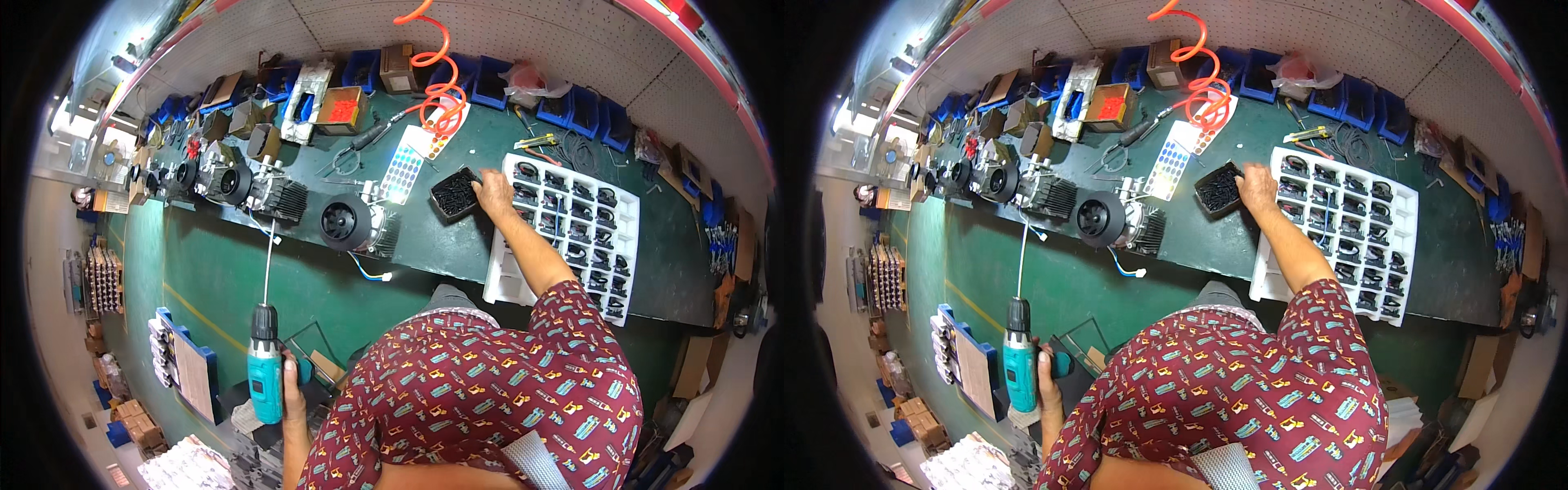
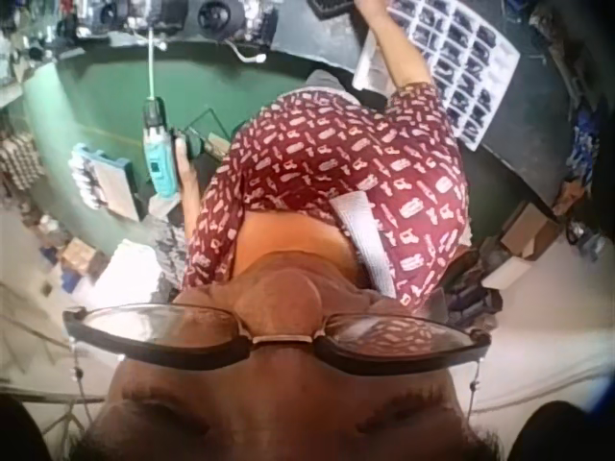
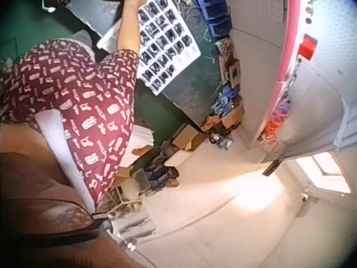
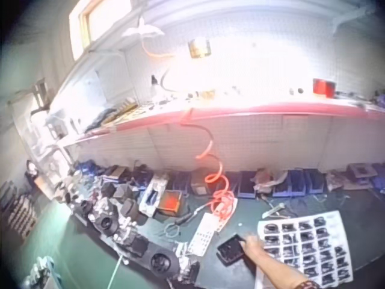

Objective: The person assembles a cylindrical electromechanical component by hand, attaching a black circular part and connecting wires. They then use a teal cordless drill to fasten screws into the assembly. The person handles multiple similar units on a cluttered workbench.

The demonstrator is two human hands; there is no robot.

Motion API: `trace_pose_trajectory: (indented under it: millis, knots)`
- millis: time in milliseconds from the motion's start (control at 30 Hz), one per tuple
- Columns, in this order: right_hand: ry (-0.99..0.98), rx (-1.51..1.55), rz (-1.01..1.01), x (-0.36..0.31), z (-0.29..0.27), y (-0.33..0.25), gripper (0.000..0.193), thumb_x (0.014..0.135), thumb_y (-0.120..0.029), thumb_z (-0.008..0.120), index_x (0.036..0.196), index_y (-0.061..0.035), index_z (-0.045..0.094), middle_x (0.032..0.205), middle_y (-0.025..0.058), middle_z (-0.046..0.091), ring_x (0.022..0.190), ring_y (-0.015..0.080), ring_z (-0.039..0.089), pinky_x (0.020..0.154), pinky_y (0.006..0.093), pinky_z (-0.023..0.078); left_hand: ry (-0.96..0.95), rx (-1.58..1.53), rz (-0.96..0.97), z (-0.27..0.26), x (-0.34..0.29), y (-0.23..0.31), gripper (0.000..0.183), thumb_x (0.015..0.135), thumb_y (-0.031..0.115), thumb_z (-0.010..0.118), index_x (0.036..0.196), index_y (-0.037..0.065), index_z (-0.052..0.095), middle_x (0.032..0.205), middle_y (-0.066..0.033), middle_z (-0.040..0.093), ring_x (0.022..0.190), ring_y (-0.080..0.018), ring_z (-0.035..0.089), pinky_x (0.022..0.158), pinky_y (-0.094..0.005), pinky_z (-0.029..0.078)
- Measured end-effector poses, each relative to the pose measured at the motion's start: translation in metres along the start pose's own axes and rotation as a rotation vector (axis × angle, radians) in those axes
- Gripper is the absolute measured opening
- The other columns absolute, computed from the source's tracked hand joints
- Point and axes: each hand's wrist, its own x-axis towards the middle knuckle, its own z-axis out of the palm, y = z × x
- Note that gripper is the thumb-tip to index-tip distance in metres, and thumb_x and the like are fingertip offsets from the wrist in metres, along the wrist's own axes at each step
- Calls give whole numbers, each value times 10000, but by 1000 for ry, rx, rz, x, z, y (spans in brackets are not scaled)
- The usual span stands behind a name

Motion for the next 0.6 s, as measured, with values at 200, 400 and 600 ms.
trace_pose_trajectory:
  millis: [200, 400, 600]
  knots:
    - [-319, -323, -135, 10, 12, -33, 268, 878, -134, 710, 1131, -48, 715, 1172, 149, 693, 1157, 351, 643, 953, 455, 567, -232, -122, -14, 43, 66, 41, 475, 954, 234, 685, 1329, -40, 585, 1048, -84, 672, 1020, -189, 635, 971, -378, 494]
    - [-336, -389, 29, 10, 59, -51, 288, 856, -116, 736, 1132, -37, 714, 1199, 167, 704, 1151, 357, 678, 957, 410, 572, -440, -92, -35, 47, 108, 34, 461, 935, 183, 728, 1336, -6, 604, 1159, -86, 686, 1044, -202, 668, 969, -380, 531]
    - [-76, 13, 198, 6, 50, -44, 244, 858, -50, 703, 1100, -17, 695, 1036, 196, 732, 940, 346, 731, 856, 426, 599, -506, -45, 14, 21, 157, 18, 180, 930, 135, 764, 1082, 49, 724, 959, -9, 709, 853, -130, 649, 759, -322, 530]
